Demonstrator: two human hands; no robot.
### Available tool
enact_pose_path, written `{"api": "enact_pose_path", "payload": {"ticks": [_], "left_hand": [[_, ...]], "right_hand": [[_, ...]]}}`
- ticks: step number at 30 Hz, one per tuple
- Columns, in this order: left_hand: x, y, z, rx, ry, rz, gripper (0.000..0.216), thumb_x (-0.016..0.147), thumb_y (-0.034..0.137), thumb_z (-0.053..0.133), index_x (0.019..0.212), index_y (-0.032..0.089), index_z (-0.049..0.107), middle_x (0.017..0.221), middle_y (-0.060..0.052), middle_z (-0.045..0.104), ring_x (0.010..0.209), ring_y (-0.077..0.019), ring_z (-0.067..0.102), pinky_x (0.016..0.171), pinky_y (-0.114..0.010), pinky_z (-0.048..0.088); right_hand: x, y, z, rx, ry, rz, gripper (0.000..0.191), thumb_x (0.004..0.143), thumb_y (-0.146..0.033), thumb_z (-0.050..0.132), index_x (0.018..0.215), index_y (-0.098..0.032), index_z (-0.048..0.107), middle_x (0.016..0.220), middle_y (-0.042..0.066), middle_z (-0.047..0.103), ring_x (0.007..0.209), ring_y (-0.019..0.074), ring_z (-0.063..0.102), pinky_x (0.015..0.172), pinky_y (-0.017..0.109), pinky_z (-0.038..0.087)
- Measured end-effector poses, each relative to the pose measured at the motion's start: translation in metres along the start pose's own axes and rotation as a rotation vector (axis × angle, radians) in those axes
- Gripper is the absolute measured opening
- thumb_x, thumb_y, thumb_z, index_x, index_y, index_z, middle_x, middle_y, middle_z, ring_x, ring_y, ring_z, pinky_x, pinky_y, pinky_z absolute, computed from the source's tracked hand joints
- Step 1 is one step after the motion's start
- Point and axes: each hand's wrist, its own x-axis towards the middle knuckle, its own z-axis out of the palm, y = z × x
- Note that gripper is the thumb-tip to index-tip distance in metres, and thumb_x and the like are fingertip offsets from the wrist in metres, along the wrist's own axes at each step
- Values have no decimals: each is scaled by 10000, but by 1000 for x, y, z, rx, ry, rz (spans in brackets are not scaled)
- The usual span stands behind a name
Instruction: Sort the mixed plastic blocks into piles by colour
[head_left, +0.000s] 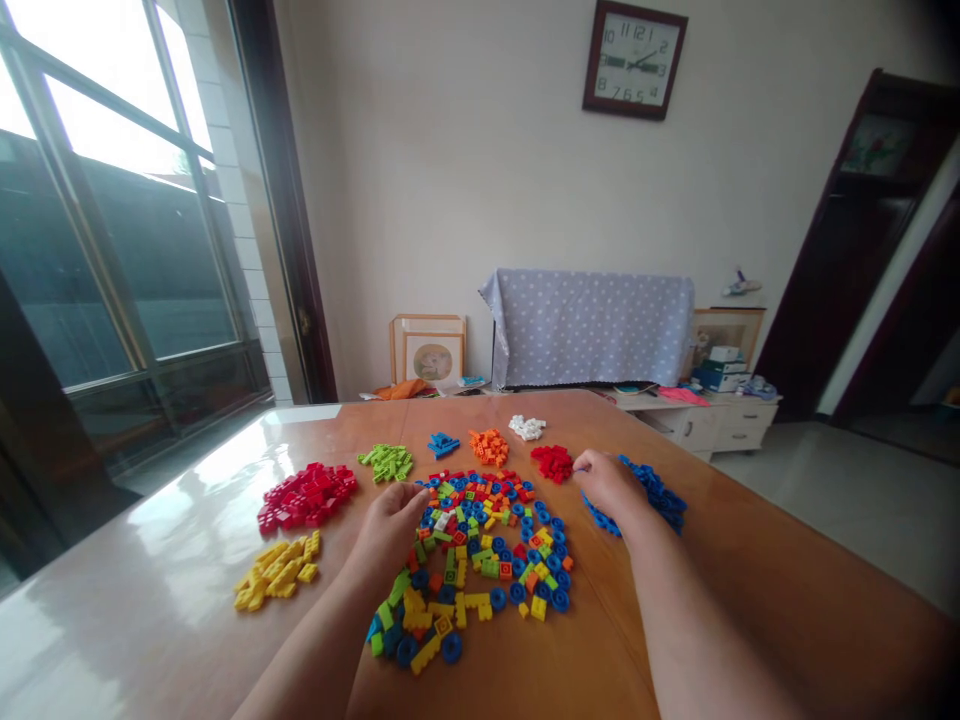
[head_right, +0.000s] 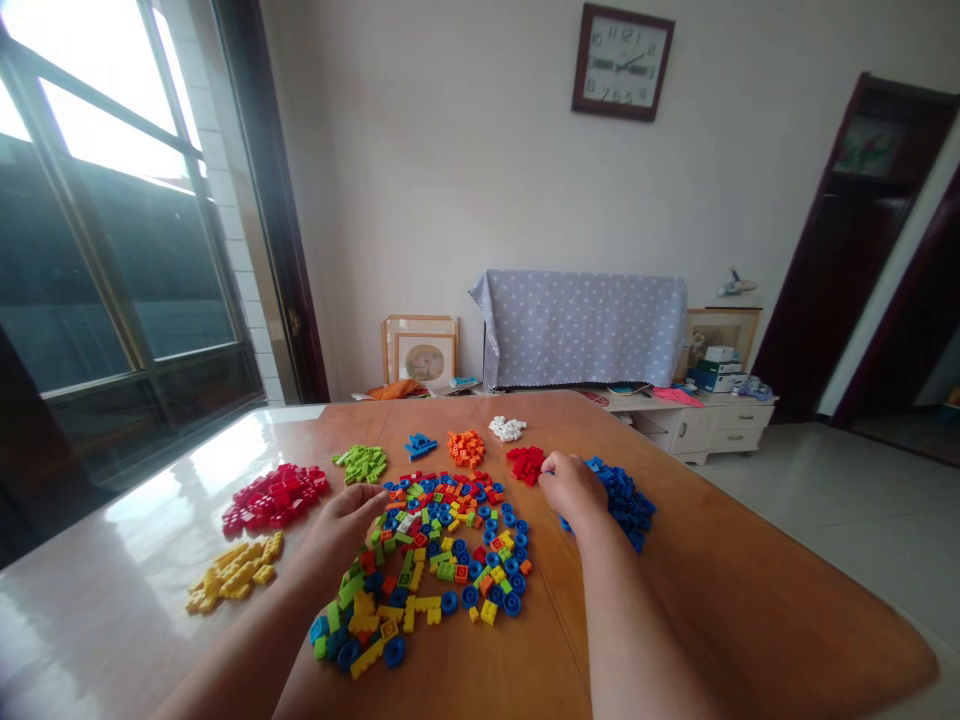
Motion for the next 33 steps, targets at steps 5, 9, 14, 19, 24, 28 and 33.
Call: {"api": "enact_pose_path", "payload": {"ticks": [5,9,14,19,24,28,33], "left_hand": [[0,-1,-2,34,-10,5,458,689,607,701,816,173,633,678,-19,606,602,-153,500,547,-249,352],[0,0,-2,11,-4,13,442,663,582,731,797,173,631,726,-40,631,686,-189,564,603,-270,404],[0,1,-2,25,-6,6,450,653,580,731,807,168,633,736,-41,628,723,-202,580,617,-275,416],[0,1,-3,74,-30,4,493,680,592,696,891,150,641,787,-50,650,726,-191,576,606,-264,407],[1,1,-3,99,-36,8,485,713,581,668,926,146,639,841,-65,668,750,-192,584,632,-268,417],[3,-1,-3,96,-33,15,462,736,572,649,928,151,632,846,-58,666,745,-182,576,643,-265,418],[3,-2,-3,110,-27,18,469,740,579,644,925,148,631,833,-55,661,736,-175,563,625,-258,406]], "right_hand": [[8,23,-8,-57,40,181,274,790,-237,547,974,-260,748,1145,145,648,942,281,635,736,347,434],[11,25,-6,-11,91,219,361,798,-238,525,1098,-266,725,1253,158,588,1030,307,631,820,385,458],[14,25,-3,86,121,168,304,809,-238,515,1034,-239,720,1158,139,661,1049,273,634,865,348,455],[16,19,9,291,164,133,262,798,-241,516,979,-225,705,1009,80,737,946,217,661,786,275,464],[6,-2,22,430,-26,71,268,820,-280,484,977,-199,686,836,38,734,694,153,631,584,220,410],[-6,-17,25,389,-190,-37,214,808,-273,504,885,-173,678,748,19,699,665,134,590,556,199,358],[-15,-25,26,197,-288,-105,139,777,-232,535,725,-159,641,655,3,632,616,119,512,543,212,284]]}}
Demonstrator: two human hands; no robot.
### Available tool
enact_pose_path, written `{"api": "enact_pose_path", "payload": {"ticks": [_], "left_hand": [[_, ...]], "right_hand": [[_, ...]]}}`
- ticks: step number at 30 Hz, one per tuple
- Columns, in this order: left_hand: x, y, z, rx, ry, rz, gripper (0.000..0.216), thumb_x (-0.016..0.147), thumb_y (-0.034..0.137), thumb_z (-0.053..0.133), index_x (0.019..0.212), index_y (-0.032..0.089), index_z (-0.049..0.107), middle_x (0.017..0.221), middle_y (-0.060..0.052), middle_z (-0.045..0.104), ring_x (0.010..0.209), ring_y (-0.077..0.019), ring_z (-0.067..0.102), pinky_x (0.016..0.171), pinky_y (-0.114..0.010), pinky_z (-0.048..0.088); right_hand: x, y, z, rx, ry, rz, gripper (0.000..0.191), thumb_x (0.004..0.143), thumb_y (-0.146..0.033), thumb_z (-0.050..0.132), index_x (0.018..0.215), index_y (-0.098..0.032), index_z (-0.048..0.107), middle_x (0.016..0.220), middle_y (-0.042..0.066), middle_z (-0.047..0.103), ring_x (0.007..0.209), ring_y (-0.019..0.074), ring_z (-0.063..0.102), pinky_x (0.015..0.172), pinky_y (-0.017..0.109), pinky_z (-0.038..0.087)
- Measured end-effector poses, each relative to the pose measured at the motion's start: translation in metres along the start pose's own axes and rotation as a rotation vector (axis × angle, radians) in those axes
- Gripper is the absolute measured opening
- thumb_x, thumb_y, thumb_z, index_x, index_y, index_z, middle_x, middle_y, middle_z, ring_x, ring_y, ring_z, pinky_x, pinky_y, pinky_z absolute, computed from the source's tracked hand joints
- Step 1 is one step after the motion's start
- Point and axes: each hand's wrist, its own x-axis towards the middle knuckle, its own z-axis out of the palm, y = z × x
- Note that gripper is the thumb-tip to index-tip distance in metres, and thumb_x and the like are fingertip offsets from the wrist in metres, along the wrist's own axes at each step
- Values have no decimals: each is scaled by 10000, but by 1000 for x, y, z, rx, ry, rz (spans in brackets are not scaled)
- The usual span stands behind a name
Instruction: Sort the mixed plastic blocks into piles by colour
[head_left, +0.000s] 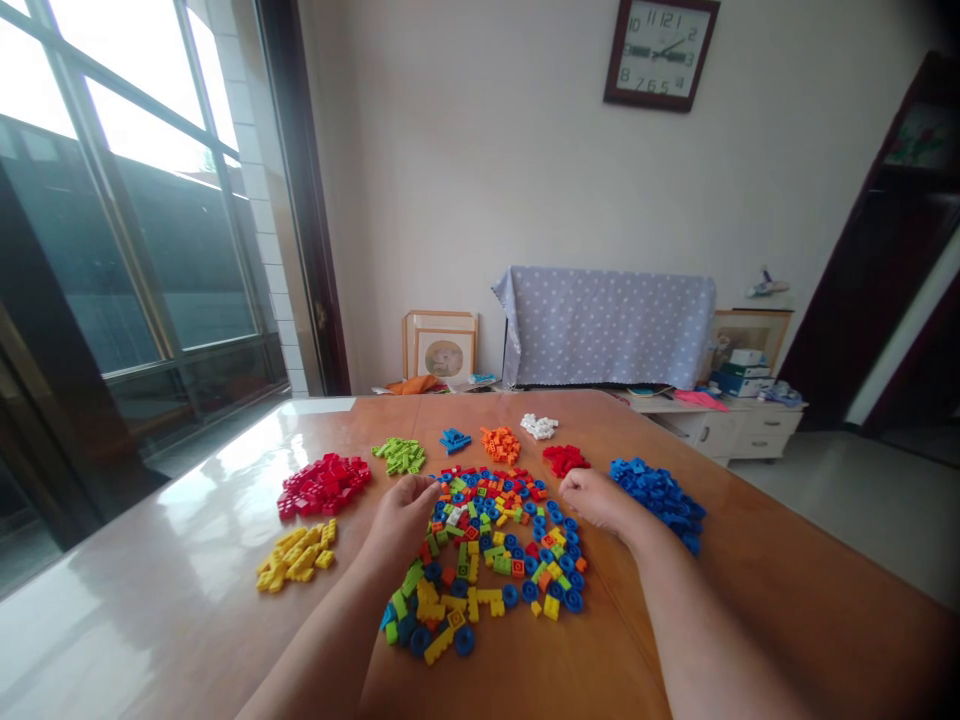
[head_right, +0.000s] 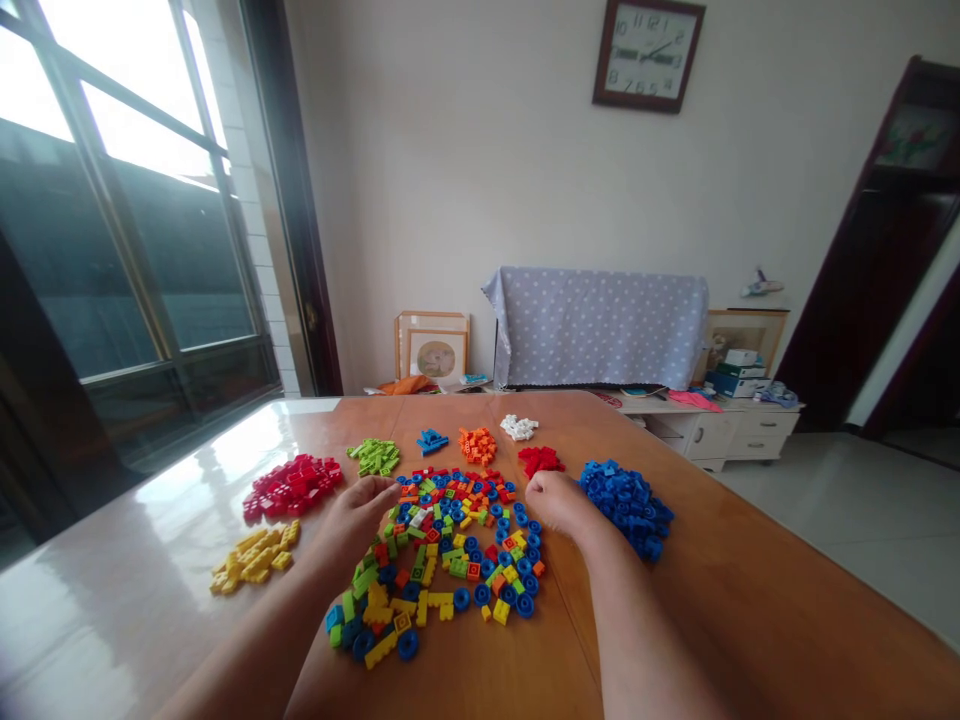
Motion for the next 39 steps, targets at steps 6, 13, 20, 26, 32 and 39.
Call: {"api": "enact_pose_path", "payload": {"ticks": [6,13,20,26,32,39], "left_hand": [[-3,4,1,-29,3,-3,445,726,536,659,928,141,623,801,-40,644,707,-157,538,625,-249,402],[-4,7,1,-24,19,-9,441,735,533,650,934,139,634,821,-49,657,736,-172,564,635,-256,414],[-2,3,1,-49,30,-3,457,717,540,665,917,130,648,821,-64,670,736,-186,589,618,-259,418],[1,-1,2,-31,20,26,442,697,562,674,851,151,633,727,-15,606,644,-138,518,574,-235,392],[2,-11,13,-24,-89,61,412,728,565,633,802,162,598,648,26,520,569,-107,443,528,-216,344],[4,-21,16,212,-140,165,290,804,460,586,775,171,578,670,19,540,622,-112,469,545,-204,333]], "right_hand": [[0,-4,9,-98,-59,-35,89,716,-194,582,652,-164,636,614,0,619,606,120,509,536,227,257],[2,-14,27,27,-59,-133,199,750,-212,567,894,-188,702,735,-6,669,659,127,555,582,212,334],[-17,-49,29,-89,-40,-330,203,807,-350,632,953,-252,733,936,19,672,781,143,586,671,231,366],[-18,-53,32,-211,-50,-275,214,812,-240,595,974,-267,733,966,23,638,804,144,569,668,237,325],[-20,-57,35,-235,-33,-274,201,797,-216,588,947,-271,710,921,15,594,794,145,537,646,240,281],[-16,-54,39,-193,-64,-294,177,786,-198,596,912,-257,706,925,13,609,792,141,544,666,237,300]]}}
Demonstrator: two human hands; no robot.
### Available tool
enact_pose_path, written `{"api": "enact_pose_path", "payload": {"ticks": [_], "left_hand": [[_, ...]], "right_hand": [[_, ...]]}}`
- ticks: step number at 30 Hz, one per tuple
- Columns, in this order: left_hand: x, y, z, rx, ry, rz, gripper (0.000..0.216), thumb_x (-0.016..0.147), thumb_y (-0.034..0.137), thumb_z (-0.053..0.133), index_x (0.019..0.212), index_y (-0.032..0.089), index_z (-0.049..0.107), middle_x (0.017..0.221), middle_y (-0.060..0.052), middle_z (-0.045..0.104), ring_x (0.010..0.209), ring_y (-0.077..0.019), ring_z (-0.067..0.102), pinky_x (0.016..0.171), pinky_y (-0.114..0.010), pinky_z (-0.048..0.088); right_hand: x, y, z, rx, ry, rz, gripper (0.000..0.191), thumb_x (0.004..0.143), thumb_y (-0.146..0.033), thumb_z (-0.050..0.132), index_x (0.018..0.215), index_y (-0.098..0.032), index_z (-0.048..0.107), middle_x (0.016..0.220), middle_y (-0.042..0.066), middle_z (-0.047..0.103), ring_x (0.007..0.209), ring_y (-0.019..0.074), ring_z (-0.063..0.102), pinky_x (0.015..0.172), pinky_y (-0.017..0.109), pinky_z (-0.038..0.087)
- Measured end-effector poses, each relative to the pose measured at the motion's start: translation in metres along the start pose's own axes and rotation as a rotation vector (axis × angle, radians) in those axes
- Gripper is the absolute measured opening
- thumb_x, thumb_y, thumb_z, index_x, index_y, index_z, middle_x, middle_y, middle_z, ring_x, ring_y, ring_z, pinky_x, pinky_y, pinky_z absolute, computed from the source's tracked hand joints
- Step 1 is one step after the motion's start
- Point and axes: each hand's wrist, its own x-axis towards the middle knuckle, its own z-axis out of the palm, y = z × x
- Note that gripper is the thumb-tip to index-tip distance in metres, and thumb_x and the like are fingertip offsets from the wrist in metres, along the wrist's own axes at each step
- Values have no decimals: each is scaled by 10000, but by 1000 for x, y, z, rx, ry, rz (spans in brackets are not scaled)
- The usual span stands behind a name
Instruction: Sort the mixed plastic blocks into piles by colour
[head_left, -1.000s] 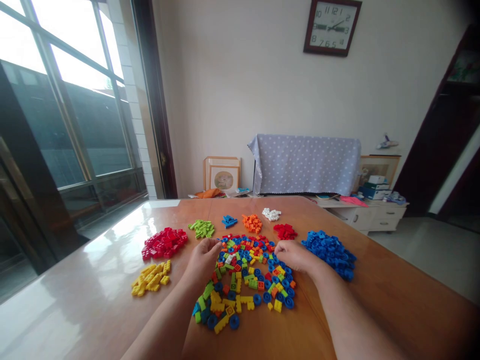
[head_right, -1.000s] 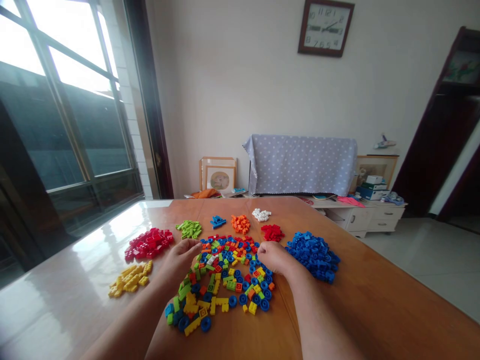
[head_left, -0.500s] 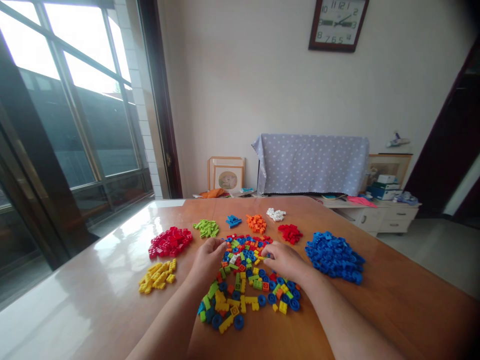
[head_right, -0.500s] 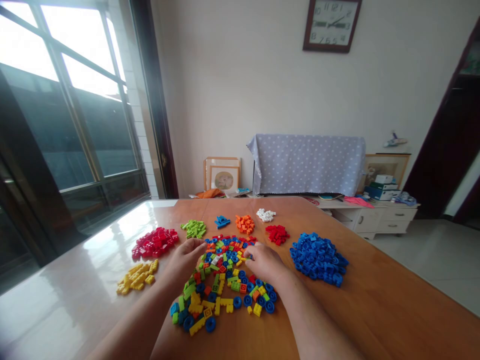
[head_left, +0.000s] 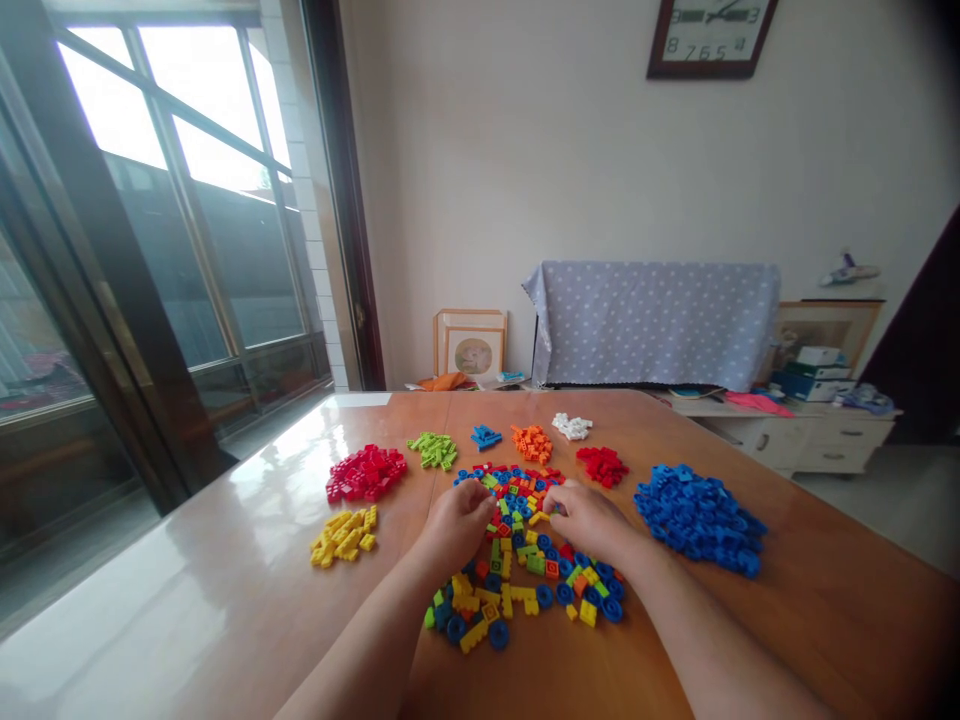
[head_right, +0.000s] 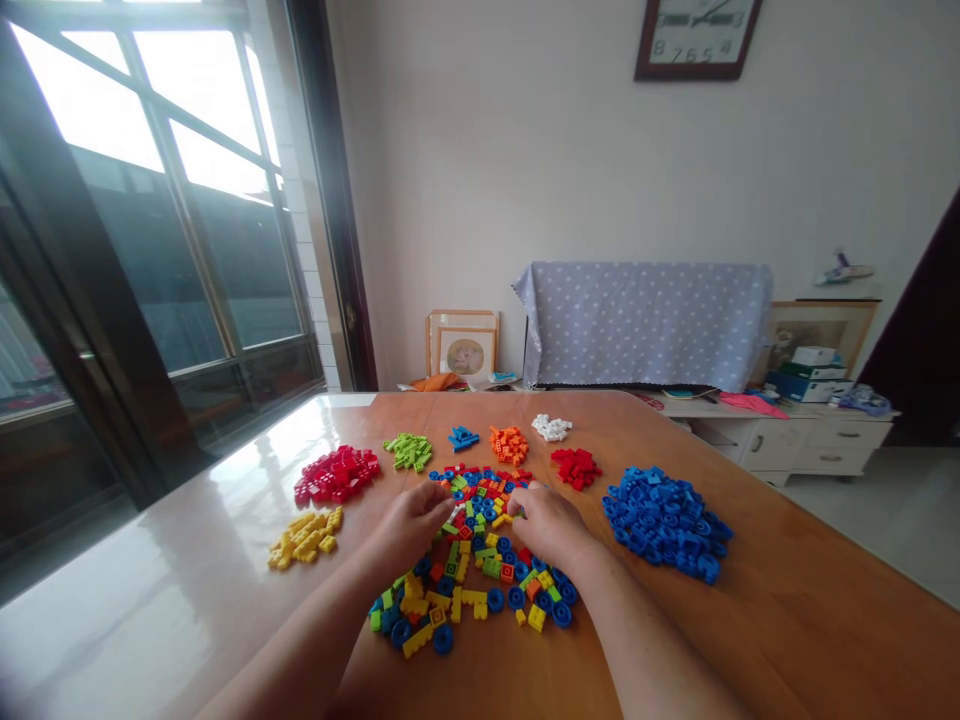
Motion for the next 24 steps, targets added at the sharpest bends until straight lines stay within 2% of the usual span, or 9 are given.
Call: {"api": "enact_pose_path", "payload": {"ticks": [7,12,17,24], "left_hand": [[0,-3,-3,107,-20,53,188,805,360,554,760,184,600,658,15,570,609,-118,494,544,-205,335],[-4,-1,-8,131,-74,31,110,715,227,567,781,197,651,653,4,624,604,-136,534,554,-216,356],[-9,2,-12,190,-142,49,199,662,154,526,779,204,677,663,-2,652,627,-146,539,558,-217,343],[-14,8,-13,261,-135,164,179,681,134,529,749,208,677,738,-7,657,655,-138,524,573,-219,316]], "right_hand": [[-3,-2,-5,37,-17,-4,173,780,-244,614,917,-240,719,905,19,634,754,134,540,640,230,306],[-8,-12,-11,145,-44,-58,145,780,-223,581,854,-202,704,790,5,651,699,125,540,594,215,311],[-21,-33,-15,247,-187,-132,124,757,-203,580,809,-193,693,715,-17,654,664,120,553,554,195,322],[-42,-66,-24,136,-340,-256,161,690,-327,713,833,-260,743,767,-26,703,675,139,574,549,216,303]]}}
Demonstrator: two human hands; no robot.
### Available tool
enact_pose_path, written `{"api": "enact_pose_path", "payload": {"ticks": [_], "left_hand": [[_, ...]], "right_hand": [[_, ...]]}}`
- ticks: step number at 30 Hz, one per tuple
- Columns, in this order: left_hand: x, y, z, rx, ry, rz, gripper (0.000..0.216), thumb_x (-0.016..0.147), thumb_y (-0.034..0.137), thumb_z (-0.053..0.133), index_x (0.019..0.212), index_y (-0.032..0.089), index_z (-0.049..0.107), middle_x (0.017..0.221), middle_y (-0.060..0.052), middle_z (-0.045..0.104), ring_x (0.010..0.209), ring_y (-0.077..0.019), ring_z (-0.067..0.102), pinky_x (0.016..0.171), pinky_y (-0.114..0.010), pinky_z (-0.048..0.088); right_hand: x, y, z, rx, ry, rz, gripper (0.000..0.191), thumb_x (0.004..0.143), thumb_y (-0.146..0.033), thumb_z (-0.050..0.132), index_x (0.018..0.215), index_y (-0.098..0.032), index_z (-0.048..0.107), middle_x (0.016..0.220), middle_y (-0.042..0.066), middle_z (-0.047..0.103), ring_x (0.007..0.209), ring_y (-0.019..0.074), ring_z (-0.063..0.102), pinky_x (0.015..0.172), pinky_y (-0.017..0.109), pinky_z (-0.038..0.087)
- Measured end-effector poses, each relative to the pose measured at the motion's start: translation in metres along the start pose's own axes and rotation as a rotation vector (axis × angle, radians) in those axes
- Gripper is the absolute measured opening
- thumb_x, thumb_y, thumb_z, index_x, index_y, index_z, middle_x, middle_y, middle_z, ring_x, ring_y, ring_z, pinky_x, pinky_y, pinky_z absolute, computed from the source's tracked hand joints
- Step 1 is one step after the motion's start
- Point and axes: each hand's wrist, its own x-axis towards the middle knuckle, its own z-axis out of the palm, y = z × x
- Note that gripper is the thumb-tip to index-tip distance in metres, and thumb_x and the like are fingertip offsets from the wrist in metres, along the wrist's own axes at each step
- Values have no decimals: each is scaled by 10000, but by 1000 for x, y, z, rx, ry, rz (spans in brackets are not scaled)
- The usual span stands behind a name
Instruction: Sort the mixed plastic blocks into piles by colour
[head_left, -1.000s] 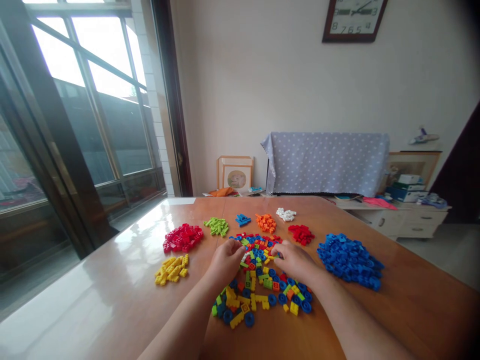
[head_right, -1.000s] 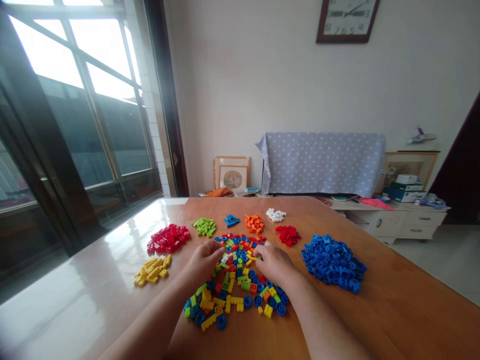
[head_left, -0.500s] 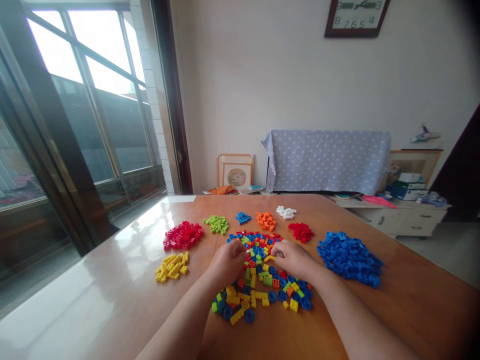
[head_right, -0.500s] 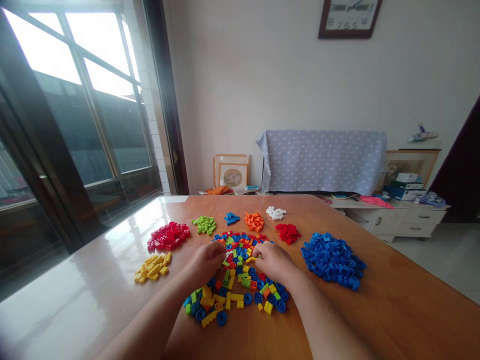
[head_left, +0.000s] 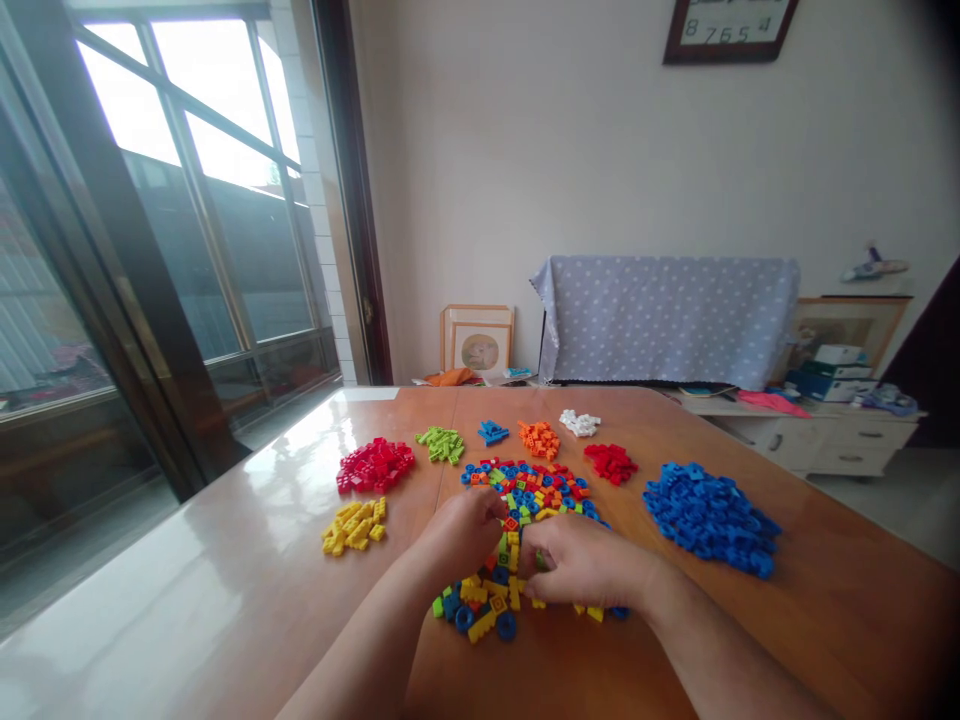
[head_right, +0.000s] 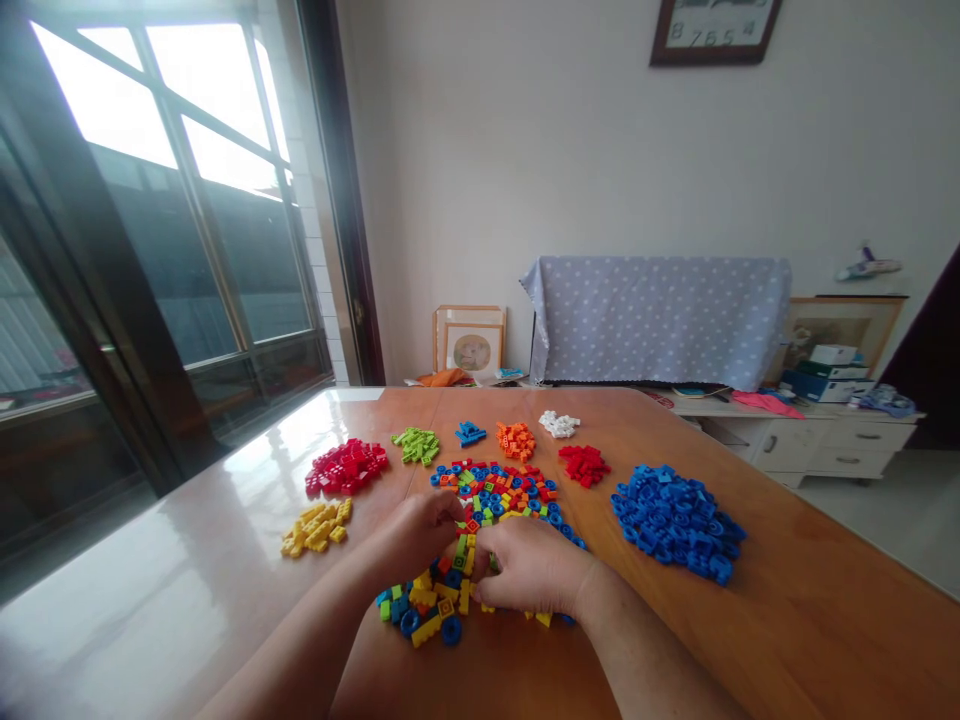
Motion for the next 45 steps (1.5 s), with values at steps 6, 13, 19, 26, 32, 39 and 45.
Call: {"api": "enact_pose_path", "payload": {"ticks": [6,13,19,26,32,39,45], "left_hand": [[-2,4,-1,11,-7,13,153,693,136,523,726,203,657,715,-6,636,647,-136,504,559,-220,296],[-1,2,4,-15,-26,24,146,742,186,526,781,191,666,713,0,615,655,-124,494,551,-210,293],[1,3,12,-288,-66,-74,291,821,446,575,818,164,644,663,22,532,601,-102,426,521,-203,306],[5,0,7,-485,-30,-159,205,765,353,609,816,154,610,654,19,537,559,-90,424,523,-208,322],[1,-37,-41,42,319,-237,106,717,186,565,760,180,662,720,-20,631,664,-146,533,585,-241,326],[-8,-70,-75,361,463,-499,90,808,221,527,787,197,611,791,-78,673,792,-240,618,706,-320,384],[-8,-65,-78,613,376,-699,194,860,204,445,956,221,612,1088,-113,685,1042,-295,615,894,-466,389]], "right_hand": [[4,-8,7,-94,-40,18,91,691,-253,658,740,-253,734,696,-14,703,623,141,578,514,239,250],[13,5,9,-78,181,72,99,736,-243,624,790,-236,707,733,2,698,673,150,573,560,240,270],[17,5,7,-4,426,37,100,818,-268,550,786,-226,635,687,-11,621,653,139,535,588,235,315],[21,5,15,100,453,-34,185,857,-323,549,967,-240,672,694,-9,613,655,154,557,611,251,373],[23,22,14,123,496,17,258,866,-387,551,1029,-240,686,672,-12,618,622,157,556,612,260,396],[21,26,13,151,487,-6,269,894,-410,505,947,-236,703,699,3,657,641,167,579,623,267,415],[21,27,11,134,483,1,303,902,-445,482,929,-240,703,716,5,669,654,173,590,632,276,422]]}}
